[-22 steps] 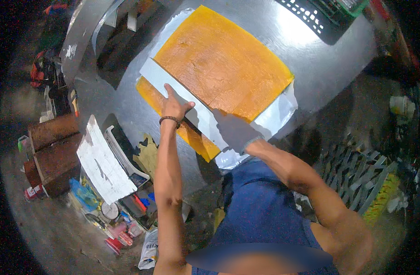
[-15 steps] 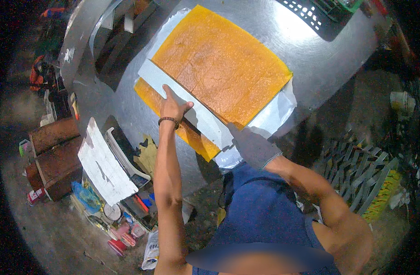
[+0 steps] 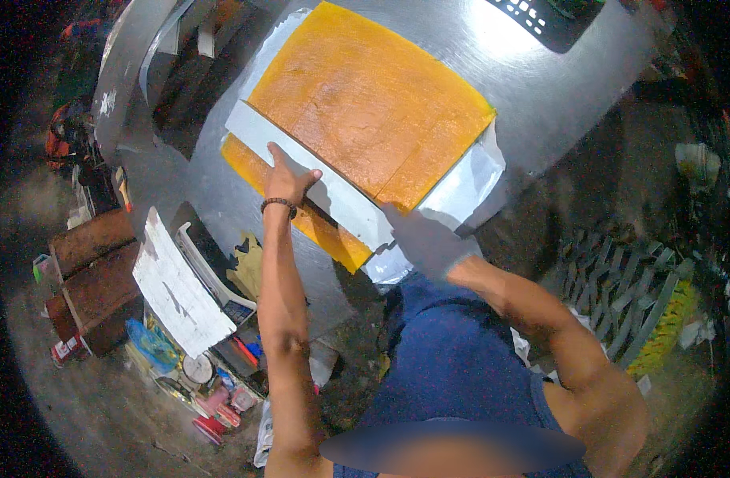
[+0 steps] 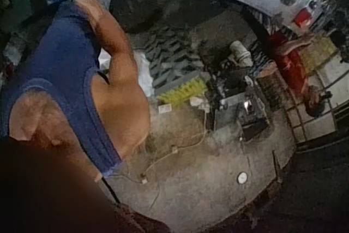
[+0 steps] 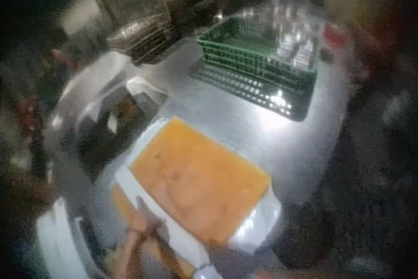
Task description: The person places a large yellow sheet on a metal table, aligns a straightedge, and uses a knife to cut the sheet into strips. The person repeatedly repositions the straightedge and cuts along its edge, producing multiple narrow strips from the sheet.
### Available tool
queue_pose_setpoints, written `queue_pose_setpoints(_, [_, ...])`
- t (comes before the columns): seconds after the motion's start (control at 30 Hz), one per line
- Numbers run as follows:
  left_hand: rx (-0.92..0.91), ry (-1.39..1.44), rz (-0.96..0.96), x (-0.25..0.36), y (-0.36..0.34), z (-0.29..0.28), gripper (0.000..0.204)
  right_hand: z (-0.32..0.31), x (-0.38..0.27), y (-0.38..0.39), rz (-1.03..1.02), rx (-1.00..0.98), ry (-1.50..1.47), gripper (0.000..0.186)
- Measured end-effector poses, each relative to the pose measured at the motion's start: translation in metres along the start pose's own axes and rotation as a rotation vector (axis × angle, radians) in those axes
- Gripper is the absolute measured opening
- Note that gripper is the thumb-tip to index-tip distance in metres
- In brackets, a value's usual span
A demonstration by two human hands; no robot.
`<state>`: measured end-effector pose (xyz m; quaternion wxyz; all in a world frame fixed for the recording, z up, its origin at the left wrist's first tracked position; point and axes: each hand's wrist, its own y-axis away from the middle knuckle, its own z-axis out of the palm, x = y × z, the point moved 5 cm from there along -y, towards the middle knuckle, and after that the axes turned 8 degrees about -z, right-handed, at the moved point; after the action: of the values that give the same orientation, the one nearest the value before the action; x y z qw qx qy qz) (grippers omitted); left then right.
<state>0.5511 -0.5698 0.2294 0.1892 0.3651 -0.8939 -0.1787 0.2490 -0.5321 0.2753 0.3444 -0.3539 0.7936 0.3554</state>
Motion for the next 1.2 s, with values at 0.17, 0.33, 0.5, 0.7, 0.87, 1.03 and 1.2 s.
queue_pose_setpoints(0.17, [0.028,-0.043,0.014,0.001,-0.001,-0.002,0.125,0.004,0.006,0.022,0.079,-0.076,0.131,0.045])
queue_pose_setpoints(0.33, [0.050,-0.019,0.059,-0.003,-0.004,0.001,0.126,0.013,0.013,0.043,0.029,0.012,0.237,0.046])
queue_pose_setpoints(0.5, [0.041,-0.065,0.030,-0.005,-0.007,0.001,0.128,0.010,0.014,0.040,0.106,-0.104,0.136,0.049])
queue_pose_setpoints(0.7, [0.022,0.008,0.046,-0.012,-0.011,0.005,0.128,0.000,0.010,0.068,-0.149,0.124,0.449,0.050])
queue_pose_setpoints(0.87, [0.042,-0.063,0.047,-0.013,-0.015,0.006,0.124,0.053,0.053,0.030,-0.054,0.126,0.111,0.053])
queue_pose_setpoints(1.03, [0.029,-0.079,0.053,-0.004,-0.011,-0.002,0.126,0.068,0.085,0.092,-0.039,0.026,0.273,0.053])
queue_pose_setpoints(1.2, [-0.005,0.001,0.022,-0.001,-0.004,-0.005,0.128,0.055,0.092,0.207,0.195,0.016,-0.021,0.044])
